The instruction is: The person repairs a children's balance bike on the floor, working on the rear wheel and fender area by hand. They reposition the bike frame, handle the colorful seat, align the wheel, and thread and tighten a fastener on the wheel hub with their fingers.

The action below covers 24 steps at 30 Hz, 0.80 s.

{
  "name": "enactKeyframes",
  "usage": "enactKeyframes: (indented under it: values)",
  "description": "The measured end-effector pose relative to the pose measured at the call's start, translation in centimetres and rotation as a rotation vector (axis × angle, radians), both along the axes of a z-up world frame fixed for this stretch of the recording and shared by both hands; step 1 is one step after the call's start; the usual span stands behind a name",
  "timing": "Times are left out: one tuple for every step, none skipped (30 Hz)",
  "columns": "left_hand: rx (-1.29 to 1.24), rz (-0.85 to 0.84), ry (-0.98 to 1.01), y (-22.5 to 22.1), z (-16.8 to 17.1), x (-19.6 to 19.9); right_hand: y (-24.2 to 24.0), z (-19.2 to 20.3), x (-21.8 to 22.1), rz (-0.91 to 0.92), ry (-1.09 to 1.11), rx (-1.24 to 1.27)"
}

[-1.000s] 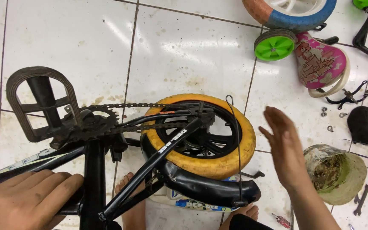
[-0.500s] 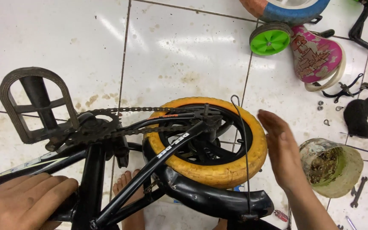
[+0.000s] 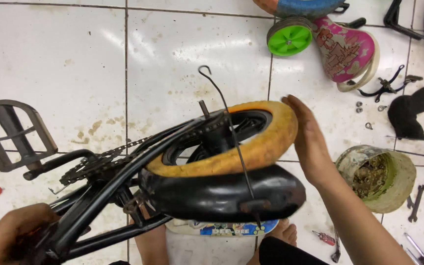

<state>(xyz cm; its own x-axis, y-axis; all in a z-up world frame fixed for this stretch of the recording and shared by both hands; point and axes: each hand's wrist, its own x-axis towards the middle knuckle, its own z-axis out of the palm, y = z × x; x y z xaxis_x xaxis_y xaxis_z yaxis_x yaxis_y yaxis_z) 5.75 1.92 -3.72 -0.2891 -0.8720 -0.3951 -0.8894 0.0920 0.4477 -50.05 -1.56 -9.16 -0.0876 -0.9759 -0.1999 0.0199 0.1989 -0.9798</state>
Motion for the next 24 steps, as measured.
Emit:
enactKeyframes:
  values:
    - [0.016, 0.147, 0.105, 0.1, 0.4, -0.7, 0.3, -1.6, -0.2, 0.091, -0.058, -0.025]
    - [0.033, 0.295, 0.209, 0.3, 0.8, -1.4, 0.5, -3.2, -0.4, 0.181, -0.116, -0.051]
    - [0.032, 0.277, 0.215, -0.3, -2.2, 2.1, 0.1, -1.9, 0.6, 0.164, -0.109, -0.055]
    - [0.297, 0.382, 0.144, -1.1, -5.3, 5.6, -0.4, -0.6, 1.6, 0.163, -0.046, -0.097]
    - [0.557, 0.514, 0.067, -1.5, -8.0, 9.1, -0.9, 0.7, 2.7, 0.17, 0.012, -0.133]
    - [0.557, 0.505, 0.065, -2.0, -10.9, 13.0, -1.0, 1.7, 2.9, 0.161, 0.013, -0.133]
    - [0.635, 0.363, 0.032, -2.4, -13.8, 16.9, -1.0, 2.7, 3.2, 0.154, 0.119, -0.187]
    - [0.709, 0.22, -0.002, -2.7, -16.7, 20.8, -1.0, 3.7, 3.5, 0.147, 0.226, -0.241]
    - [0.71, 0.213, -0.003, -2.5, -17.7, 22.1, -1.0, 4.6, 3.7, 0.141, 0.227, -0.239]
    - [0.709, 0.21, -0.04, -2.3, -18.7, 23.5, -0.9, 5.5, 3.9, 0.131, 0.275, -0.263]
    - [0.707, 0.21, -0.075, -1.9, -19.6, 24.9, -0.9, 6.4, 4.1, 0.124, 0.322, -0.289]
    - [0.706, 0.208, -0.076, -1.5, -21.3, 26.3, -1.0, 6.8, 4.0, 0.121, 0.322, -0.29]
    - [0.758, 0.393, 0.073, -1.0, -22.9, 27.8, -0.9, 7.2, 3.9, 0.128, 0.374, -0.328]
    - [0.803, 0.578, 0.224, -0.5, -24.5, 29.4, -0.8, 7.6, 3.8, 0.134, 0.427, -0.367]
    - [0.805, 0.576, 0.222, -0.8, -21.7, 26.0, -0.7, 7.7, 3.7, 0.131, 0.427, -0.365]
    - [0.673, 0.416, 0.068, -1.1, -18.9, 22.7, -0.6, 7.9, 3.7, 0.156, 0.46, -0.462]
    - [0.532, 0.256, -0.077, -1.5, -16.3, 19.2, -0.7, 8.0, 3.6, 0.182, 0.496, -0.563]
    - [0.529, 0.254, -0.076, -1.9, -14.2, 16.1, -0.7, 7.7, 3.4, 0.18, 0.499, -0.565]
    - [0.531, 0.372, 0.047, -2.0, -11.9, 13.2, -0.7, 7.4, 3.3, 0.146, 0.41, -0.592]
    - [0.53, 0.49, 0.171, -2.1, -9.5, 10.3, -0.8, 7.0, 3.3, 0.111, 0.32, -0.618]
    - [0.531, 0.495, 0.168, -1.9, -7.3, 5.5, -1.0, 6.5, 3.2, 0.113, 0.316, -0.616]
    - [0.194, 0.372, 0.178, -1.1, -4.5, 1.1, -1.3, 5.9, 3.1, 0.065, 0.336, -0.479]
    - [-0.148, 0.262, 0.184, 0.4, -1.3, -3.0, -1.8, 5.3, 3.0, 0.022, 0.356, -0.347]
    - [-0.151, 0.27, 0.181, 0.3, -0.9, -3.5, -2.0, 4.5, 2.9, 0.029, 0.352, -0.35]
